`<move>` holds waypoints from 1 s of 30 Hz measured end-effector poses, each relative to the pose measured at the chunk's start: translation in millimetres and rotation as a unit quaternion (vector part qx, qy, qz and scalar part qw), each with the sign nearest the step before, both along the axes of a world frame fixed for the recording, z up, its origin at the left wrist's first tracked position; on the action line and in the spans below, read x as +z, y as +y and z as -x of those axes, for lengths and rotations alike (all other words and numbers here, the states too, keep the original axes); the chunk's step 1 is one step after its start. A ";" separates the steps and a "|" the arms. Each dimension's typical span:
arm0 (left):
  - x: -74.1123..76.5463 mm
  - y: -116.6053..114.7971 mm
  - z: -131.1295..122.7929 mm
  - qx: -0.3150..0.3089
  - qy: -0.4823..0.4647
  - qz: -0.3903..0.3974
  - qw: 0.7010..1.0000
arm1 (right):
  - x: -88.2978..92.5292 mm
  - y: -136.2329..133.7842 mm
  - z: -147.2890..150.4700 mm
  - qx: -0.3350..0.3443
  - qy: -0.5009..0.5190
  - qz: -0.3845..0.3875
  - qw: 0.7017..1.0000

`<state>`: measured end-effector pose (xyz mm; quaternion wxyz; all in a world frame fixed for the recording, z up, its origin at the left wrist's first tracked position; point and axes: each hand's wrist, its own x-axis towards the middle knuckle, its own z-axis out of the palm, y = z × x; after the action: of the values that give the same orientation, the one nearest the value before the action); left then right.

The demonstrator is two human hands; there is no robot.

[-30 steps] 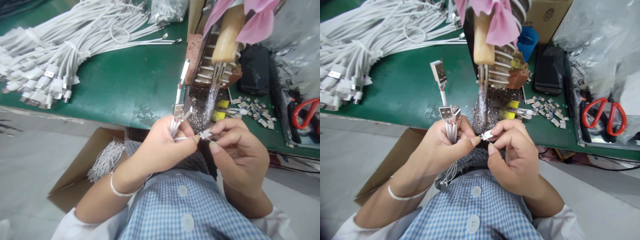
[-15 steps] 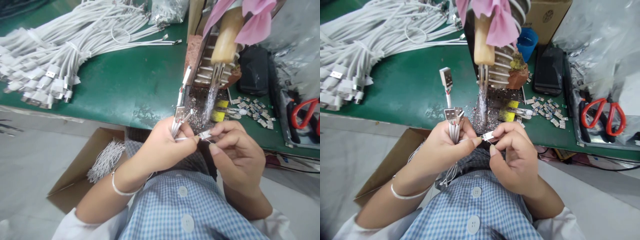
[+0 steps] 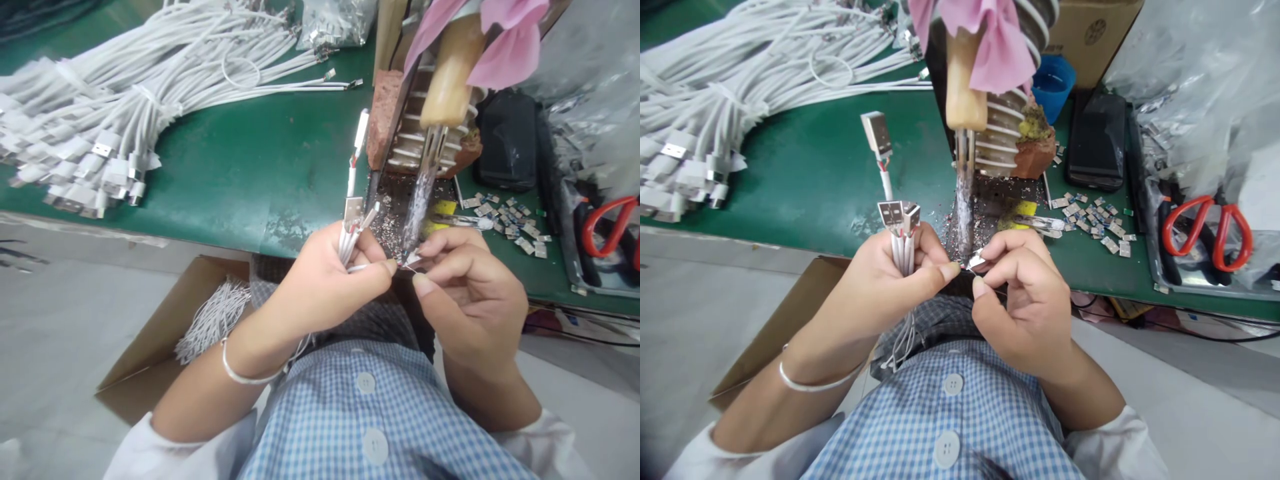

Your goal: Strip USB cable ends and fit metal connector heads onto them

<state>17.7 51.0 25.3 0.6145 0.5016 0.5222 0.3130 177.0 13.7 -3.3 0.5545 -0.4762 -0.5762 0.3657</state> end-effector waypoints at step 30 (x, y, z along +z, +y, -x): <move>-8.3 -35.0 17.0 -0.079 -0.053 0.030 0.995 | -7.1 -26.2 -14.2 0.093 -0.058 -0.039 0.993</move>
<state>0.7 16.1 17.0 0.6786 0.5056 0.4571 0.2738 191.2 -12.5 -10.3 0.5020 -0.4187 -0.6630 0.3649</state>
